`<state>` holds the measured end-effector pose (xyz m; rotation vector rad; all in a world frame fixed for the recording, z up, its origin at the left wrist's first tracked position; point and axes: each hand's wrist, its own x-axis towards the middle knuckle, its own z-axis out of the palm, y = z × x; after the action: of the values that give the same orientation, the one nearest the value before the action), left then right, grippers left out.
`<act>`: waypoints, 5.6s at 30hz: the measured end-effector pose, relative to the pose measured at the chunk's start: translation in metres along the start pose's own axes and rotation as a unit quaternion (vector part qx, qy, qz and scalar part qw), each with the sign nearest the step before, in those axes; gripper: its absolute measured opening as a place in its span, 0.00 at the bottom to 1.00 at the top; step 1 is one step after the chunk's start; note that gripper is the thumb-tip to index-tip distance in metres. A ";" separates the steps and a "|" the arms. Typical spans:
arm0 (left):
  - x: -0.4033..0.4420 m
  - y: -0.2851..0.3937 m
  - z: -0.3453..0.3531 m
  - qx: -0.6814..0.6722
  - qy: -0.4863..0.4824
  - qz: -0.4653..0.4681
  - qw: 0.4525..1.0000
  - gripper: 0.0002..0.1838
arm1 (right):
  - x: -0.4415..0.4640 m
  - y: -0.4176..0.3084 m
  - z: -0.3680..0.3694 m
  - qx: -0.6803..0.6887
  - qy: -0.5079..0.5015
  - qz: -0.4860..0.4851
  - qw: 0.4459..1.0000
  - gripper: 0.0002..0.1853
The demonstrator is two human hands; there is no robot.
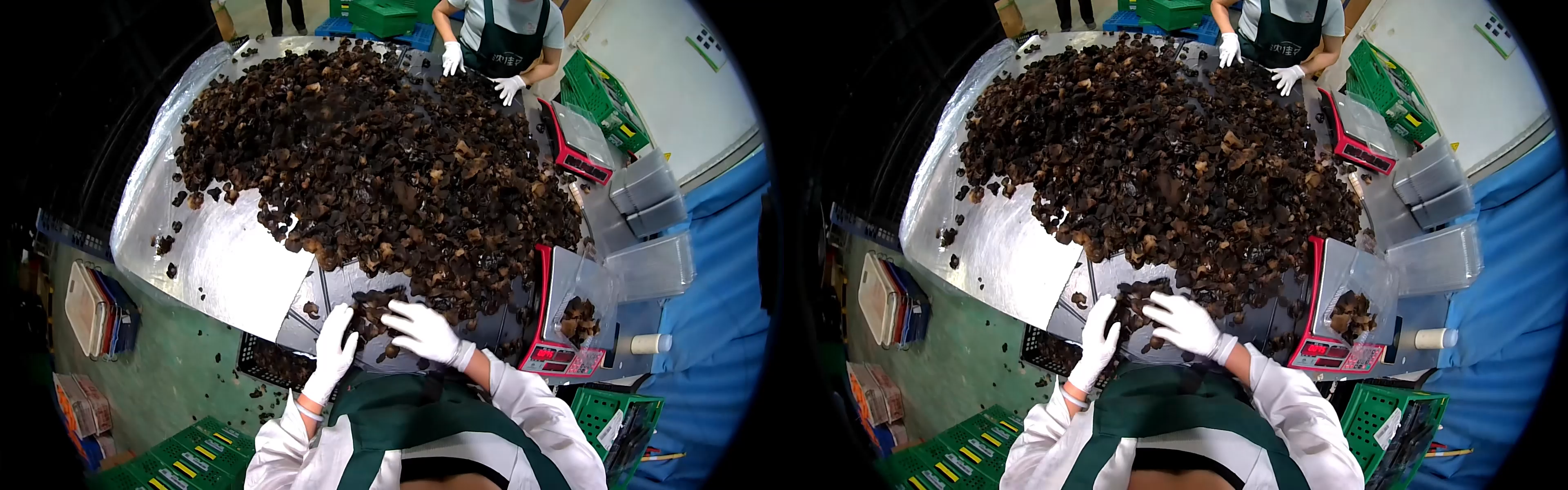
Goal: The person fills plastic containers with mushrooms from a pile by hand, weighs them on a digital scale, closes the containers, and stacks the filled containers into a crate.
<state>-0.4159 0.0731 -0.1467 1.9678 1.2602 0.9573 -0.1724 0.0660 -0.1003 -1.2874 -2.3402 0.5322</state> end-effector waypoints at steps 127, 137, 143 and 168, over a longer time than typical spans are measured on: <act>0.089 0.283 0.259 -0.086 -0.146 0.295 0.941 0.06 | -0.305 0.075 -0.202 -0.102 0.329 0.407 0.846 0.15; 0.093 0.275 0.244 -0.034 -0.163 0.263 0.950 0.21 | -0.344 0.088 -0.209 0.176 0.563 0.386 0.709 0.16; 0.089 0.254 0.233 -0.123 -0.187 0.102 0.969 0.18 | -0.322 0.131 -0.218 0.336 0.559 0.431 0.624 0.27; 0.084 0.238 0.255 -0.436 -0.417 -0.245 0.759 0.12 | -0.347 0.052 -0.164 0.397 0.414 0.485 0.661 0.10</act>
<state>-0.0656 0.0371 -0.0786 0.9838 0.5469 0.2075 0.1190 -0.1844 -0.0489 -1.6621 -0.3964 0.8648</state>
